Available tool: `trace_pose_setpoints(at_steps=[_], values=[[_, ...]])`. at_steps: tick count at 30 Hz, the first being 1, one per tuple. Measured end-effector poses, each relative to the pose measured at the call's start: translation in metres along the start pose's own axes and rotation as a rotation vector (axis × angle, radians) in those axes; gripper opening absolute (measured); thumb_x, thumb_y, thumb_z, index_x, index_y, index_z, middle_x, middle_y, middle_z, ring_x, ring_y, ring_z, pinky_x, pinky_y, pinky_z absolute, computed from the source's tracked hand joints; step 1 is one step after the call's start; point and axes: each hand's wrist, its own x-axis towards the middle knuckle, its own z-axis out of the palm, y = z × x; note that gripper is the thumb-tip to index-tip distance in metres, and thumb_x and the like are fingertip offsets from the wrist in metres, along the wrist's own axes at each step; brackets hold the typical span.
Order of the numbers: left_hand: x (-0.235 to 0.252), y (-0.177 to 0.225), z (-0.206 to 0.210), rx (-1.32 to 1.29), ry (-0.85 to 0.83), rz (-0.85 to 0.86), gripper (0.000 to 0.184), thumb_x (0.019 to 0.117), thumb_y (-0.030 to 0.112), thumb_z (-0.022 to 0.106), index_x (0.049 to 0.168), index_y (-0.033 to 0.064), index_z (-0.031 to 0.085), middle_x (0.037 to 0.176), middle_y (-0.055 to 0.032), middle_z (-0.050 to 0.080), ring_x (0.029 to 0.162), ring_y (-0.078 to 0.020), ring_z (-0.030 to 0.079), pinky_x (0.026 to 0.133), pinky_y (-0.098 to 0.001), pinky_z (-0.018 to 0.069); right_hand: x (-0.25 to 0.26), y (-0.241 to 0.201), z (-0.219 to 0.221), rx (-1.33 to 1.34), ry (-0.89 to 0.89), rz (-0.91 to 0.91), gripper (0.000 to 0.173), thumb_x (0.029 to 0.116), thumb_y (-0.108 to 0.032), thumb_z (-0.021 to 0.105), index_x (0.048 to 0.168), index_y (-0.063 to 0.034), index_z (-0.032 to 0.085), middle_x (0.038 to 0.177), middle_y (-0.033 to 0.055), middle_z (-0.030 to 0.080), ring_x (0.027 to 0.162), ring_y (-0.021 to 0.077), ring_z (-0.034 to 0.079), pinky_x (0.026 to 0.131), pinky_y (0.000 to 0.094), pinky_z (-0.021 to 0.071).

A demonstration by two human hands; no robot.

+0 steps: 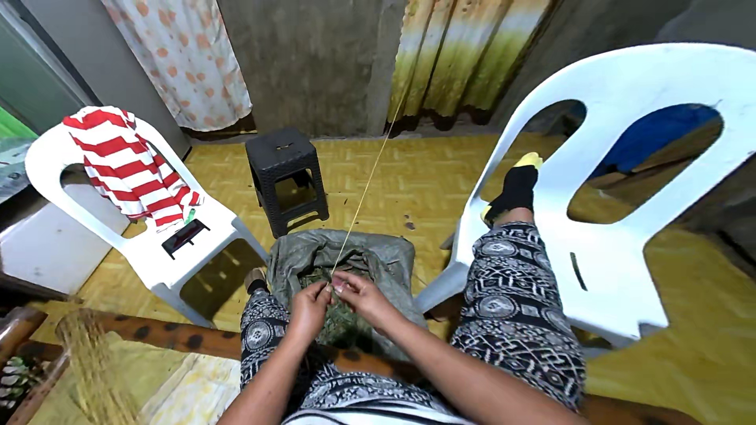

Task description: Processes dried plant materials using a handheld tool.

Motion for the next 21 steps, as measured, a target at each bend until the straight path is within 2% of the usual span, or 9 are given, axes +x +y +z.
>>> trace_pose_setpoints(at_steps=[2, 5, 9, 17, 21], values=[[0.000, 0.002, 0.001, 0.003, -0.005, -0.006, 0.027, 0.1077, 0.015, 0.052, 0.123, 0.0001, 0.068, 0.090, -0.0023, 0.069, 0.074, -0.0053, 0.062, 0.073, -0.0245, 0.0523, 0.000, 0.000, -0.001, 0.004, 0.017, -0.001, 0.042, 0.1067, -0.016, 0.054, 0.147, -0.0023, 0.051, 0.118, 0.0129, 0.066, 0.086, 0.0110, 0.062, 0.078, 0.0280, 0.0519], [-0.002, 0.003, 0.000, 0.025, -0.015, -0.010, 0.026, 0.1079, 0.015, 0.052, 0.123, 0.0018, 0.069, 0.089, -0.0011, 0.069, 0.074, -0.0046, 0.061, 0.072, -0.0235, 0.0515, 0.002, 0.001, -0.003, 0.013, 0.063, -0.025, 0.042, 0.1070, -0.016, 0.054, 0.147, -0.0017, 0.052, 0.127, 0.0133, 0.065, 0.092, 0.0111, 0.063, 0.083, 0.0279, 0.0520], [-0.006, 0.004, -0.001, 0.083, -0.018, 0.004, 0.028, 0.1081, 0.014, 0.050, 0.125, 0.0019, 0.068, 0.092, -0.0025, 0.070, 0.076, -0.0058, 0.062, 0.074, -0.0250, 0.0516, 0.006, -0.001, -0.006, 0.083, 0.097, -0.023, 0.040, 0.1074, -0.014, 0.053, 0.145, -0.0013, 0.052, 0.126, 0.0118, 0.063, 0.086, 0.0081, 0.060, 0.075, 0.0245, 0.0503], [-0.016, -0.003, -0.003, 0.156, -0.014, 0.060, 0.028, 0.1074, 0.014, 0.052, 0.125, 0.0008, 0.069, 0.095, -0.0067, 0.071, 0.081, -0.0096, 0.065, 0.080, -0.0287, 0.0538, 0.018, -0.015, -0.028, 0.300, 0.230, 0.041, 0.037, 0.1080, -0.011, 0.051, 0.144, -0.0022, 0.052, 0.116, 0.0070, 0.062, 0.073, 0.0050, 0.056, 0.061, 0.0194, 0.0468], [-0.014, 0.000, -0.004, 0.164, -0.011, 0.018, 0.028, 0.1080, 0.016, 0.051, 0.125, 0.0022, 0.069, 0.094, -0.0057, 0.071, 0.079, -0.0091, 0.064, 0.078, -0.0287, 0.0529, 0.012, -0.012, -0.022, 0.230, 0.141, 0.037, 0.039, 0.1073, -0.011, 0.052, 0.145, -0.0030, 0.051, 0.116, 0.0078, 0.062, 0.074, 0.0061, 0.057, 0.063, 0.0209, 0.0479]])
